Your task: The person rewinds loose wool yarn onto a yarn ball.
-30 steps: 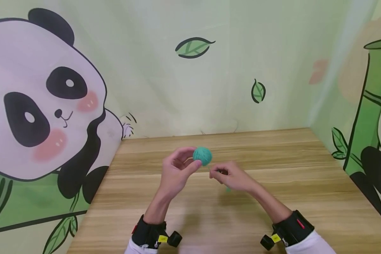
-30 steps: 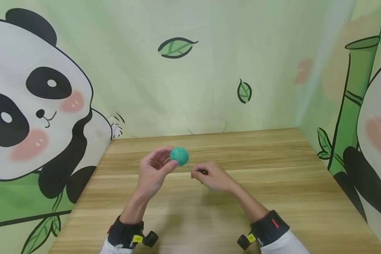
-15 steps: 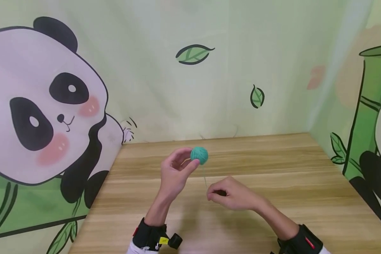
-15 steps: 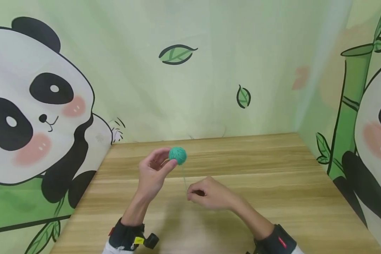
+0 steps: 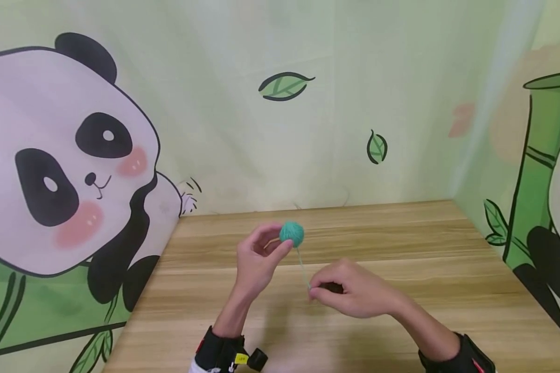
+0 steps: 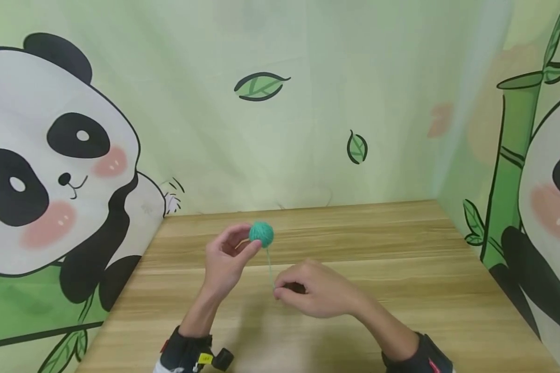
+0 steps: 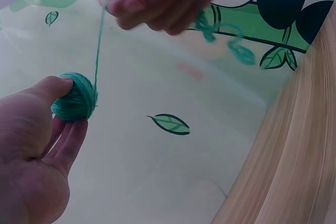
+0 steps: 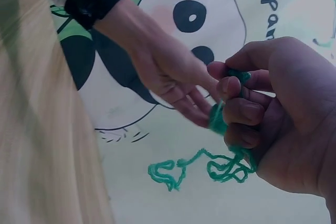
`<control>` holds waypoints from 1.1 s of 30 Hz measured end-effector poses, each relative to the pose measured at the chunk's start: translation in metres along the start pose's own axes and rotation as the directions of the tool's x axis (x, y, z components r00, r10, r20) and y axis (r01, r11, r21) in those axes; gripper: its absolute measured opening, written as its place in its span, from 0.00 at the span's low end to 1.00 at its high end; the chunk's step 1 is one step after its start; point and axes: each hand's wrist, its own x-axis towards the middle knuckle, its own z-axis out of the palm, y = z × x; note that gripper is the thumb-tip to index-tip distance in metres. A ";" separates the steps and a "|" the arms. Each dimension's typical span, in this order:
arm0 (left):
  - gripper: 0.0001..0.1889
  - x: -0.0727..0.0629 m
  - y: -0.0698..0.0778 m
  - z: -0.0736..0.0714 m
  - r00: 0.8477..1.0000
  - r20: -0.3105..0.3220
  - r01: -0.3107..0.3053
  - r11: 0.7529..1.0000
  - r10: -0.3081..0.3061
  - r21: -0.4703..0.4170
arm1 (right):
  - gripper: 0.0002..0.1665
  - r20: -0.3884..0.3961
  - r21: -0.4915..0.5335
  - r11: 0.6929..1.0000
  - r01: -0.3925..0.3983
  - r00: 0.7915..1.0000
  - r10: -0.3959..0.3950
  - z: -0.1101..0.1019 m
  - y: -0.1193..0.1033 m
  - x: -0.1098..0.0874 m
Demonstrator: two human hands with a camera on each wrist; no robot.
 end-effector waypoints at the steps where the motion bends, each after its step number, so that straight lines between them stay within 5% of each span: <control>1: 0.19 0.000 0.000 0.000 1.000 0.005 -0.004 1.000 0.003 0.007 | 0.13 -0.004 -0.001 1.000 0.005 1.000 -0.005 -0.003 -0.002 0.001; 11: 0.19 -0.005 -0.004 0.000 0.988 0.154 -0.032 0.999 0.027 0.034 | 0.13 -0.068 0.052 0.998 -0.035 0.997 0.038 -0.031 -0.019 0.019; 18: 0.19 -0.009 -0.005 -0.001 0.965 0.262 -0.002 1.000 -0.006 0.027 | 0.11 -0.167 0.094 0.992 -0.080 0.981 0.095 -0.044 -0.009 0.032; 33: 0.18 -0.012 0.004 0.002 0.901 0.434 0.073 0.992 -0.022 -0.102 | 0.07 -0.254 -0.003 0.982 -0.190 0.950 0.183 -0.047 0.024 0.037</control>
